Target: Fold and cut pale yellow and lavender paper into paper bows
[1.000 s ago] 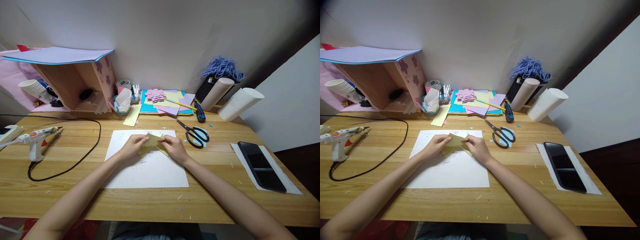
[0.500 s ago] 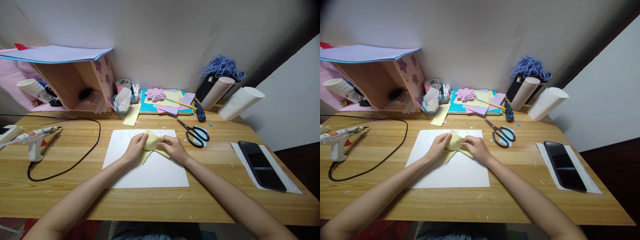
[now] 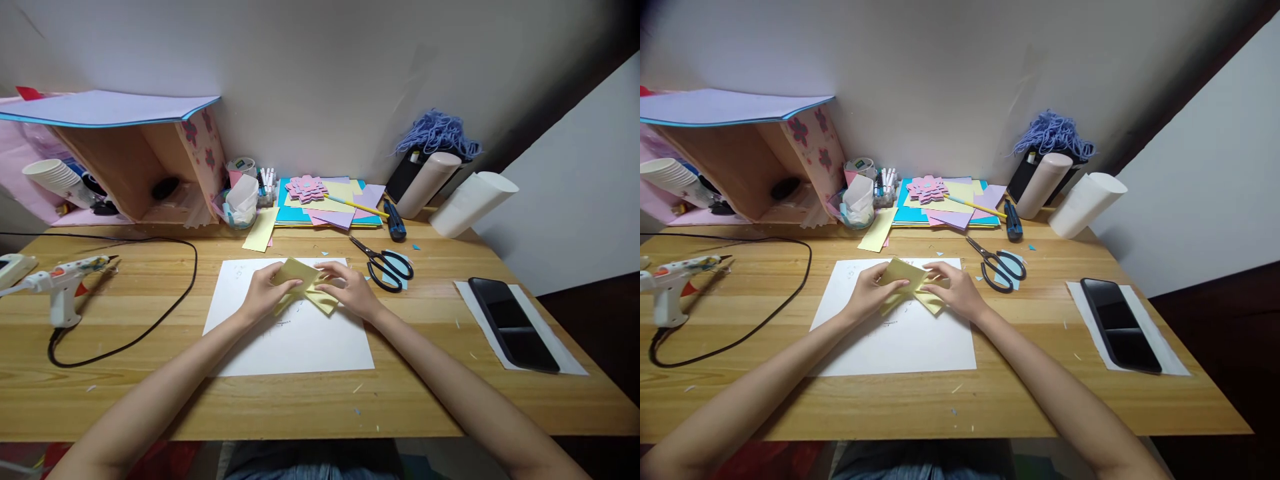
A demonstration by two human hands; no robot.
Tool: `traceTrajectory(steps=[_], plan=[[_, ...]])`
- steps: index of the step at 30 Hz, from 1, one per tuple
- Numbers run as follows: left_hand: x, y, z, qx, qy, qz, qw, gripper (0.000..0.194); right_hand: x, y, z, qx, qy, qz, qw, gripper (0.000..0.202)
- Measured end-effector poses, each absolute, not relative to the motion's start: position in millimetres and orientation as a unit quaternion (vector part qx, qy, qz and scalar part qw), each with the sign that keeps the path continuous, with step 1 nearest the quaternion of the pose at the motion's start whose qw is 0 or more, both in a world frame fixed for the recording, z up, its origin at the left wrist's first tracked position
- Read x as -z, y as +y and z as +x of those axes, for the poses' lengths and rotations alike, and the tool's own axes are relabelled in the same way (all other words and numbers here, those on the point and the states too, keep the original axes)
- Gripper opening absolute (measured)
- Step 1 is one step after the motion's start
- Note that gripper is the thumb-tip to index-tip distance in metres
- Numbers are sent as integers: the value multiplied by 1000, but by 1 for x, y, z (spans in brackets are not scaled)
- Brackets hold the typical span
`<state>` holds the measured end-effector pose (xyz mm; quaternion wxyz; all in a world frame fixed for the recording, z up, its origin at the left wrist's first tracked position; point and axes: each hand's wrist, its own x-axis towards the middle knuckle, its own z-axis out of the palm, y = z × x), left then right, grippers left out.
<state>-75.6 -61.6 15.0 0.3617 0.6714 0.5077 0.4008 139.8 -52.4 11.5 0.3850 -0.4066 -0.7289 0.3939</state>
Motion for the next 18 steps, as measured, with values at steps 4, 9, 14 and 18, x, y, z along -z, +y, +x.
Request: traceTrajectory(steps=[4, 9, 14, 18], plan=[[-18, -53, -84, -383, 517, 686, 339, 26, -21, -51, 166, -347, -810, -365, 301, 36], [-24, -59, -84, -447, 509, 730, 94, 56, -16, -53, 169, -288, -869, -304, 262, 27], [-22, -85, -76, -444, 242, 848, -158, 30, -7, -53, 162, -237, -893, -285, 256, 17], [-14, -86, -67, -267, 237, 933, -48, 7, -6, -51, 162, -233, -892, -287, 259, 15]])
